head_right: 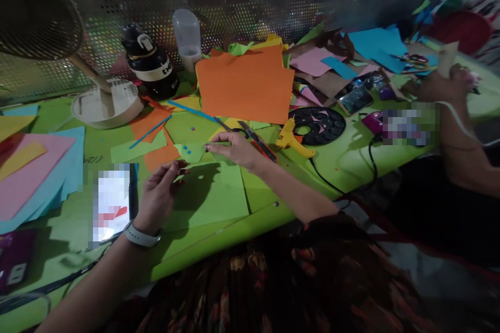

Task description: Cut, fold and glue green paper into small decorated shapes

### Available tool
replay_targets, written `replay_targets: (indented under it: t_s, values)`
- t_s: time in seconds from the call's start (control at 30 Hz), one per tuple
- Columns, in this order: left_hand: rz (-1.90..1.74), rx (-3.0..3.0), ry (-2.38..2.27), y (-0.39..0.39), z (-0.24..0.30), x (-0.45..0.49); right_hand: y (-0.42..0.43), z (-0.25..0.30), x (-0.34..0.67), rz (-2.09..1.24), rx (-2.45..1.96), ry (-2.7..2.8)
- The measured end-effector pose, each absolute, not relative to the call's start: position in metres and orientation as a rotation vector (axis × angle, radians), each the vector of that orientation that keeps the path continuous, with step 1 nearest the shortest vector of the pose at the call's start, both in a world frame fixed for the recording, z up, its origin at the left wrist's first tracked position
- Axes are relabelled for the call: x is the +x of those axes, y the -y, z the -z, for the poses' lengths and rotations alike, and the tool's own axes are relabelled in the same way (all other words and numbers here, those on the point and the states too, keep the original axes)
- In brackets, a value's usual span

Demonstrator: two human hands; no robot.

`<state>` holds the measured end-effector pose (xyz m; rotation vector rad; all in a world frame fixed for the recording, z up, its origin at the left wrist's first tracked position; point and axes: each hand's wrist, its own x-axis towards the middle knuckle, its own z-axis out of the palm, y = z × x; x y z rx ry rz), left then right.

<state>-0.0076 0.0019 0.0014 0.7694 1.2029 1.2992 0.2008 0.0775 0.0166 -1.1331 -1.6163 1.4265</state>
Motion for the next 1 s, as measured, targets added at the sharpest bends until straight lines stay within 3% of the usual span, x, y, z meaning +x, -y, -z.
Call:
replay_targets:
  t_s: [0.37, 0.43, 0.57, 0.63, 0.73, 1.0]
  values:
    - [-1.210, 0.958, -1.204, 0.000, 0.000, -0.009, -0.072, -0.025, 0.202, -1.344, -1.028, 1.707]
    - [-1.270, 0.972, -1.215, -0.001, 0.001, -0.011, -0.068, -0.033, 0.227, -1.157, -1.081, 1.744]
    - [-1.430, 0.888, -1.197, -0.004, -0.002, -0.013, -0.051, -0.038, 0.310, -0.195, -1.598, 1.911]
    - [-1.513, 0.841, -1.195, -0.005, -0.004, -0.013, -0.040, -0.030, 0.345, 0.055, -1.923, 2.000]
    - [-1.570, 0.828, -1.196, -0.006, -0.006, -0.011, -0.033, -0.015, 0.371, 0.147, -2.181, 2.144]
    - [-1.570, 0.885, -1.182, -0.006, 0.004, -0.011, -0.045, -0.001, 0.361, 0.191, -2.242, 2.158]
